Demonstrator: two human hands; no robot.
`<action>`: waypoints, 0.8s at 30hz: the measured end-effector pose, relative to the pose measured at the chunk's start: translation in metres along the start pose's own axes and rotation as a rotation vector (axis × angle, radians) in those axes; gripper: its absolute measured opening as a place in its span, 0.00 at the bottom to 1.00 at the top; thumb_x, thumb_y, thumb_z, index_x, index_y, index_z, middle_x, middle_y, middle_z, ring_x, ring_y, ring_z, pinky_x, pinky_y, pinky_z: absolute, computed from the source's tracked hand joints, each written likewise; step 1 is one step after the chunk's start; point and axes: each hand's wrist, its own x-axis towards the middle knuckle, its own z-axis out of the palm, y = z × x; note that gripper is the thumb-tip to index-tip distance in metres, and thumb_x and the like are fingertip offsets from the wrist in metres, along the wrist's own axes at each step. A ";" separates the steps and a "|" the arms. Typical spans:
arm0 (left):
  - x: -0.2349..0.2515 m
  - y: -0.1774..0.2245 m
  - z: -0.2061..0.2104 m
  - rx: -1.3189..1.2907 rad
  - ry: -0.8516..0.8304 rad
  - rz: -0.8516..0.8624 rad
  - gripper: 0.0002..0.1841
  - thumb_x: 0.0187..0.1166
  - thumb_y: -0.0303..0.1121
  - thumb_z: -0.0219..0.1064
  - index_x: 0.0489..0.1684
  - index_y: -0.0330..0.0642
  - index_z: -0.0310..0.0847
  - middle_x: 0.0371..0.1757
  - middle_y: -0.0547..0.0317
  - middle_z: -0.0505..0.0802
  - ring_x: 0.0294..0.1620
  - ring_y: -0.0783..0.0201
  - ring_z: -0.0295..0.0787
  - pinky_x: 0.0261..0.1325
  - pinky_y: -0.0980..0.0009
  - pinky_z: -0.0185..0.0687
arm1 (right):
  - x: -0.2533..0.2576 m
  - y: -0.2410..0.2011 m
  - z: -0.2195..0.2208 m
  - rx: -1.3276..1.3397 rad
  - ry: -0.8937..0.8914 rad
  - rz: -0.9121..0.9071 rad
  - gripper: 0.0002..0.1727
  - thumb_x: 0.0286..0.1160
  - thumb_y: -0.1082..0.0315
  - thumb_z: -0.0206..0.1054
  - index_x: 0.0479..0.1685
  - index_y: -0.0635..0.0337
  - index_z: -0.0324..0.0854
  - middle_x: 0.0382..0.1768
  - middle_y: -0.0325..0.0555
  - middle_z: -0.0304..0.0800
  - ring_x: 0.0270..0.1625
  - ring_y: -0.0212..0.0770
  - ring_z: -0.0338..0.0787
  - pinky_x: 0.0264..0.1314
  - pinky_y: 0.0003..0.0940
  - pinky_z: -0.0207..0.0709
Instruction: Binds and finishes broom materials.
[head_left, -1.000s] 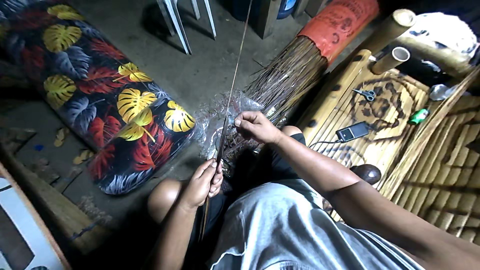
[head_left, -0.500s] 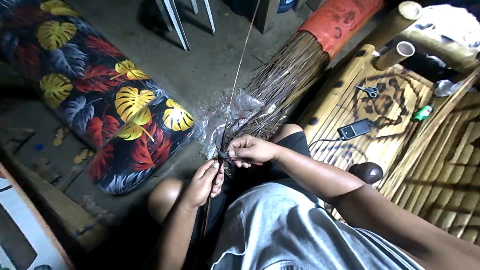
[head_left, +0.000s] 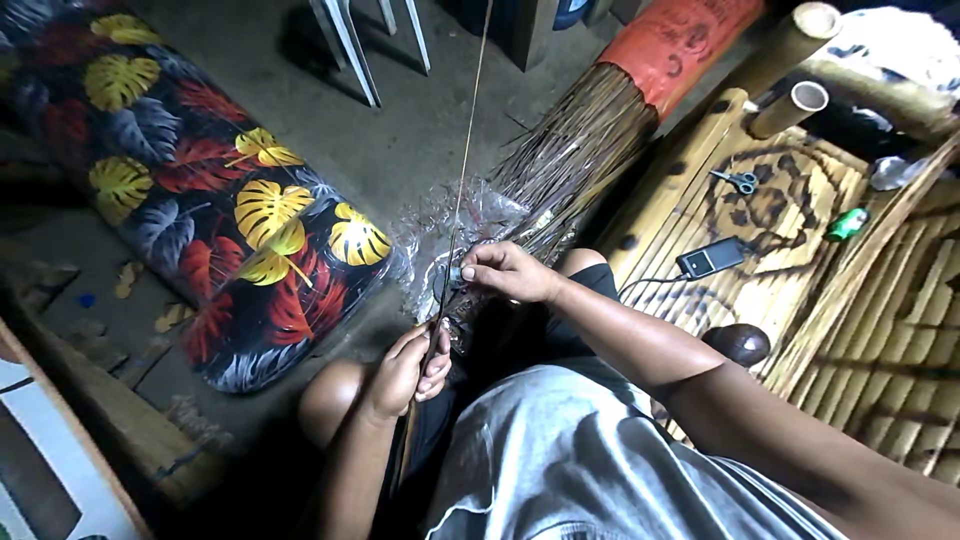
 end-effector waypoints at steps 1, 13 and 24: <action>0.000 0.000 0.000 -0.001 -0.002 0.002 0.19 0.88 0.36 0.35 0.42 0.48 0.76 0.17 0.72 0.71 0.09 0.78 0.64 0.10 0.84 0.61 | 0.001 0.000 -0.002 -0.004 0.011 -0.002 0.12 0.87 0.67 0.60 0.42 0.66 0.85 0.26 0.38 0.87 0.26 0.27 0.84 0.29 0.25 0.81; -0.002 0.002 -0.002 -0.001 -0.045 -0.025 0.23 0.88 0.36 0.35 0.55 0.43 0.81 0.15 0.72 0.72 0.08 0.78 0.66 0.10 0.84 0.62 | 0.015 -0.005 -0.017 0.093 0.121 0.007 0.12 0.88 0.68 0.59 0.49 0.68 0.84 0.27 0.41 0.88 0.23 0.31 0.83 0.25 0.27 0.79; 0.002 -0.003 0.006 0.269 0.151 0.014 0.18 0.95 0.39 0.40 0.48 0.43 0.77 0.20 0.69 0.74 0.12 0.76 0.69 0.15 0.82 0.69 | 0.016 -0.028 -0.023 0.161 0.073 0.186 0.16 0.89 0.67 0.57 0.62 0.68 0.82 0.28 0.43 0.86 0.23 0.32 0.82 0.23 0.27 0.77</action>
